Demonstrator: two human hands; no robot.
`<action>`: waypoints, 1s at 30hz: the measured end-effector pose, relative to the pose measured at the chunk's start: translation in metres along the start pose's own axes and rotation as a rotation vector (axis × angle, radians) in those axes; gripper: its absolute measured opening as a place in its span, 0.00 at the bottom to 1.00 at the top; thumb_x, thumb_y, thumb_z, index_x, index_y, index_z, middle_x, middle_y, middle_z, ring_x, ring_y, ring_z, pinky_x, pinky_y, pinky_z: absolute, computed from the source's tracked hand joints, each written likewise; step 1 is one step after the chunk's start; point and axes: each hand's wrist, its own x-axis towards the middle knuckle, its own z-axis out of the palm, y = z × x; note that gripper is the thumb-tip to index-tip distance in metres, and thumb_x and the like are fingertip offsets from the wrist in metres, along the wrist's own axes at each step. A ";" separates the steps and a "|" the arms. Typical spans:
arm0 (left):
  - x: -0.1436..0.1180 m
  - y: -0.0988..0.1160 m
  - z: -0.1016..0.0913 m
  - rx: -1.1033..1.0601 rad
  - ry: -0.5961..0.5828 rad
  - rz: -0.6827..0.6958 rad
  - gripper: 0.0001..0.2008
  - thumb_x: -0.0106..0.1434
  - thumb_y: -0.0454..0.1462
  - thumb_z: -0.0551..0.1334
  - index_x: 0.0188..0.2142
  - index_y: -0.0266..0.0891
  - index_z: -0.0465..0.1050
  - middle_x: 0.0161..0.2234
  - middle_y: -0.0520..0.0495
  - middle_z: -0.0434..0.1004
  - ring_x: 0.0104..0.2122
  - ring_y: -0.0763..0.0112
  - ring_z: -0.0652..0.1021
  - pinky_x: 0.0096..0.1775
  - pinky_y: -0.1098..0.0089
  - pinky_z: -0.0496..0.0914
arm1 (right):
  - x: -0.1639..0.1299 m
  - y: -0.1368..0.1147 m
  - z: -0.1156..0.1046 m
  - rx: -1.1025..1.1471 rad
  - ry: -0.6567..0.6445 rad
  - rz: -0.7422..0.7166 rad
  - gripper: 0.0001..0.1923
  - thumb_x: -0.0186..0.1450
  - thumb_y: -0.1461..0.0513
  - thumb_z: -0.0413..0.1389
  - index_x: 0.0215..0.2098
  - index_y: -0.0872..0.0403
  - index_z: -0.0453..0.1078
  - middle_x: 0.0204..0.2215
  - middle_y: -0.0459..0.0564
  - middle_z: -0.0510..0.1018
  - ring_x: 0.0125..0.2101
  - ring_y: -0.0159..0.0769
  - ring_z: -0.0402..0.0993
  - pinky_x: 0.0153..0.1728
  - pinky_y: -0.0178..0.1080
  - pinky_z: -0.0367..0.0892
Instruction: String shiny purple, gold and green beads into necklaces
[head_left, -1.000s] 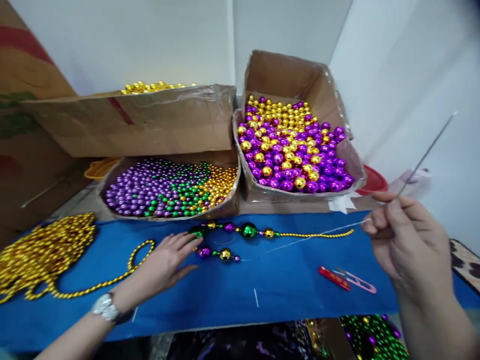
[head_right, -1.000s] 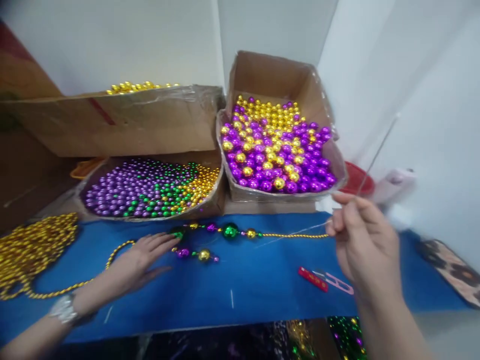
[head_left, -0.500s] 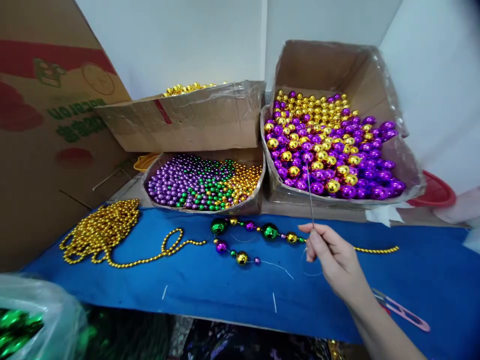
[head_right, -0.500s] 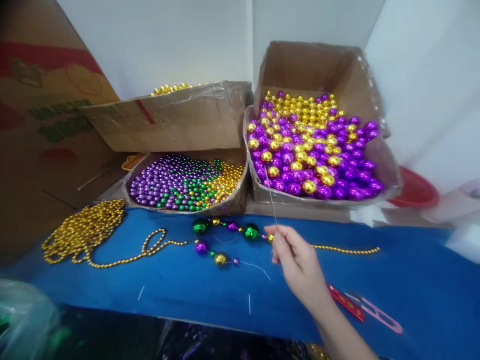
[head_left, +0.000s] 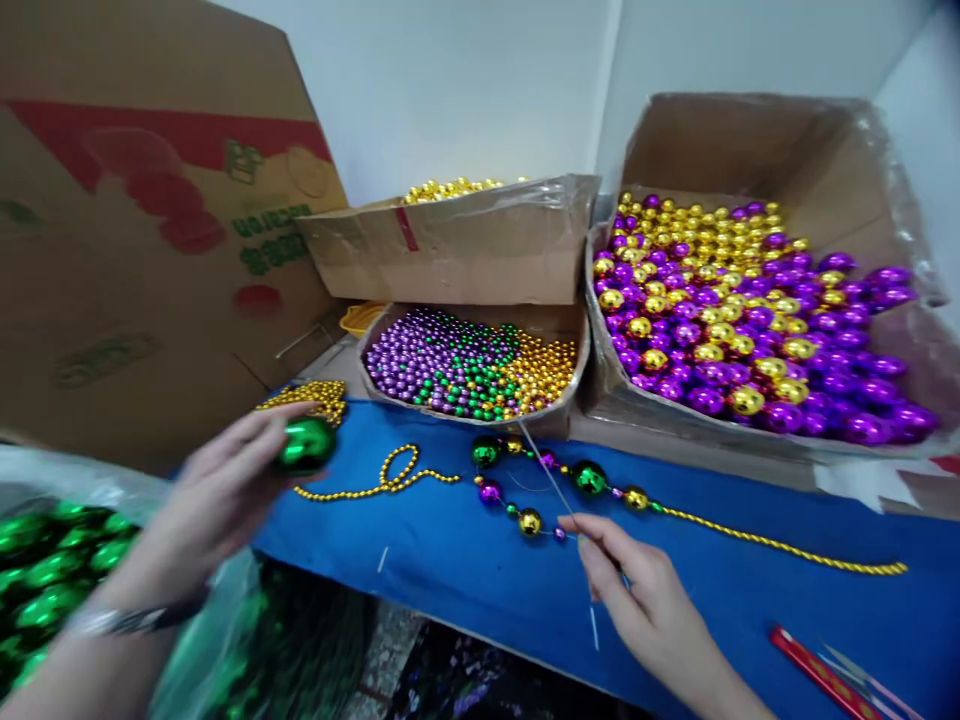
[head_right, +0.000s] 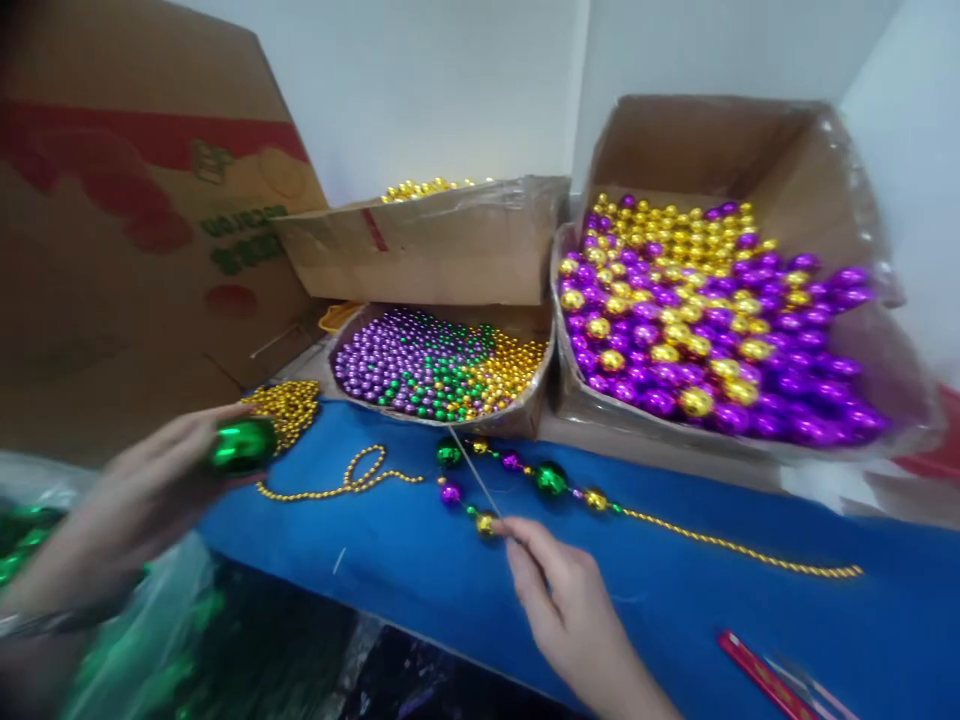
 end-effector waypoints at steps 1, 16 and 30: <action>-0.001 -0.005 0.009 -0.088 -0.142 -0.079 0.18 0.56 0.43 0.65 0.45 0.38 0.73 0.41 0.45 0.76 0.37 0.63 0.74 0.31 0.68 0.76 | -0.001 -0.002 0.006 -0.027 -0.008 -0.047 0.13 0.70 0.59 0.46 0.50 0.50 0.66 0.25 0.43 0.74 0.24 0.29 0.72 0.28 0.30 0.66; -0.018 -0.065 0.122 -0.682 -0.532 -0.460 0.09 0.63 0.36 0.59 0.43 0.37 0.69 0.44 0.42 0.74 0.45 0.56 0.76 0.44 0.61 0.73 | -0.021 0.008 0.011 -0.212 0.090 -0.189 0.13 0.69 0.66 0.47 0.49 0.51 0.66 0.38 0.47 0.79 0.37 0.32 0.76 0.37 0.31 0.70; -0.037 -0.074 0.135 -0.436 -0.428 -0.156 0.23 0.56 0.34 0.66 0.50 0.45 0.65 0.47 0.47 0.69 0.43 0.66 0.73 0.45 0.63 0.71 | -0.018 0.005 0.025 -0.272 0.096 -0.140 0.14 0.68 0.66 0.44 0.48 0.52 0.67 0.32 0.48 0.79 0.29 0.34 0.76 0.31 0.34 0.69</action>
